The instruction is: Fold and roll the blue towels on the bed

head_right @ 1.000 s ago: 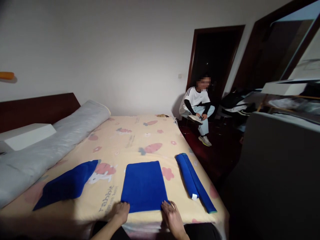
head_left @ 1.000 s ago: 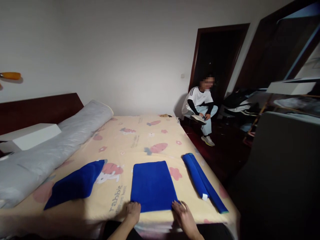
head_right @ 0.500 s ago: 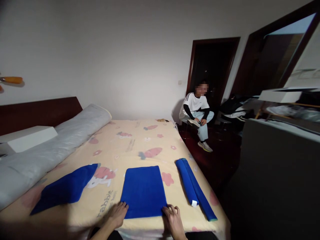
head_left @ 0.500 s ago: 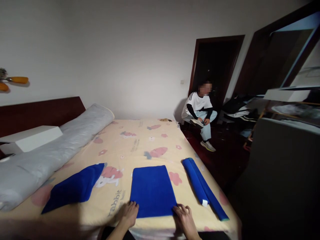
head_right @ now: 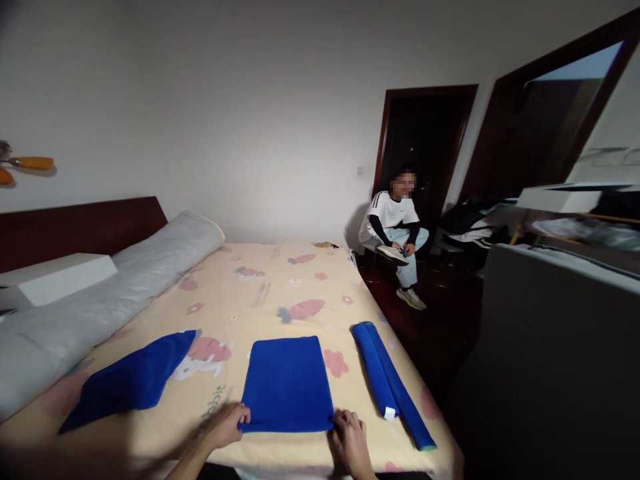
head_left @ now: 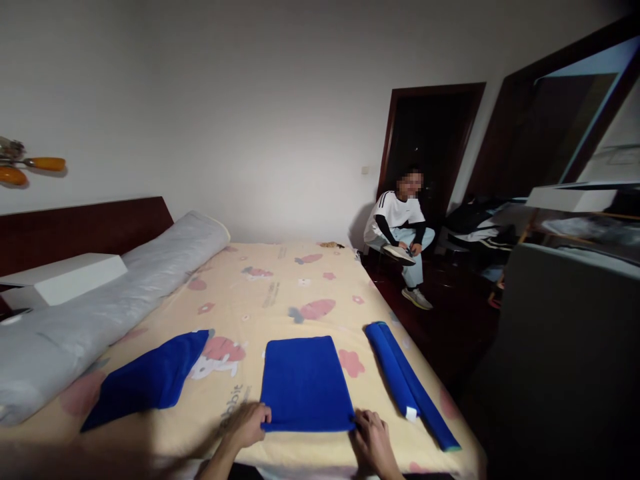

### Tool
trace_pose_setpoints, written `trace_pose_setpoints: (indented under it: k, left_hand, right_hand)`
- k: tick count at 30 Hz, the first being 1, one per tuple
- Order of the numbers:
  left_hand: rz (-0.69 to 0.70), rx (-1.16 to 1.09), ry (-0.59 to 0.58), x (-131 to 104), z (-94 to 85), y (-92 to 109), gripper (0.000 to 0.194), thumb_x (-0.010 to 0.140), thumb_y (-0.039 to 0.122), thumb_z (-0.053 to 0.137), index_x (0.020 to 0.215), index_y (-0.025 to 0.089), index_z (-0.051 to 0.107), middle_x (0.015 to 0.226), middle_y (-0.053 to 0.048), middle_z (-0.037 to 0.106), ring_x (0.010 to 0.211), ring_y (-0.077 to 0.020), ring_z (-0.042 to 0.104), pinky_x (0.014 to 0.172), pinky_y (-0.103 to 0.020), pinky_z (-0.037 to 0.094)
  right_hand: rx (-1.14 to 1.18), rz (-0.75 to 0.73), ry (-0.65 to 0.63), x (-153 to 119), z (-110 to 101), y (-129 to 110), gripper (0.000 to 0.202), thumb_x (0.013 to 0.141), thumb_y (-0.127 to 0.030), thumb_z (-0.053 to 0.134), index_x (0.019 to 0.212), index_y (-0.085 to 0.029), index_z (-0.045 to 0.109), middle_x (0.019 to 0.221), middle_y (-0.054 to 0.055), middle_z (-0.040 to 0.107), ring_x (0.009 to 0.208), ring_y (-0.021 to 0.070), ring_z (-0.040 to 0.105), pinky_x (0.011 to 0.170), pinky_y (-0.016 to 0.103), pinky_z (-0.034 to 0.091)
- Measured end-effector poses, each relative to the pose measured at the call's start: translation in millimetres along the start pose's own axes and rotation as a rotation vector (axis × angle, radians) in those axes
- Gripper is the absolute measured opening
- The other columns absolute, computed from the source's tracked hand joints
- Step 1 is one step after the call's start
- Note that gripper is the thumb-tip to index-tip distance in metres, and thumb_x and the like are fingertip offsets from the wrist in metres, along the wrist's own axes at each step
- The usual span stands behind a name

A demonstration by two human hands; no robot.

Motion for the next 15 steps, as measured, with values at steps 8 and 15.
trace_pose_setpoints:
  k: [8,15]
  left_hand:
    - [-0.004,-0.018,0.0,5.4,0.9,-7.9,0.037,0.057,0.022,0.064,0.092,0.033,0.072,0.096,0.007,0.074,0.088,-0.0176,0.065,0.072,-0.026,0.046]
    - [-0.1,-0.027,-0.011,5.7,4.3,-5.7,0.033,0.062,0.028,0.063,0.093,0.033,0.072,0.097,0.003,0.075,0.09,-0.0217,0.068,0.074,-0.03,0.048]
  right_hand:
    - [0.01,0.034,-0.066,5.8,-12.9,0.3,0.034,0.079,-0.033,0.047,0.103,-0.025,0.069,0.108,0.008,0.067,0.106,0.029,0.057,0.093,0.043,0.041]
    - [-0.016,0.09,-0.11,7.3,-8.2,-3.3,0.038,0.082,-0.031,0.041,0.107,-0.02,0.068,0.11,0.009,0.07,0.107,0.027,0.059,0.094,0.041,0.041]
Point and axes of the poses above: each hand's wrist, its own x-axis towards the middle knuckle, its own z-axis out of the palm, y = z × x, the point moved 1 cm from there along x, towards the middle knuckle
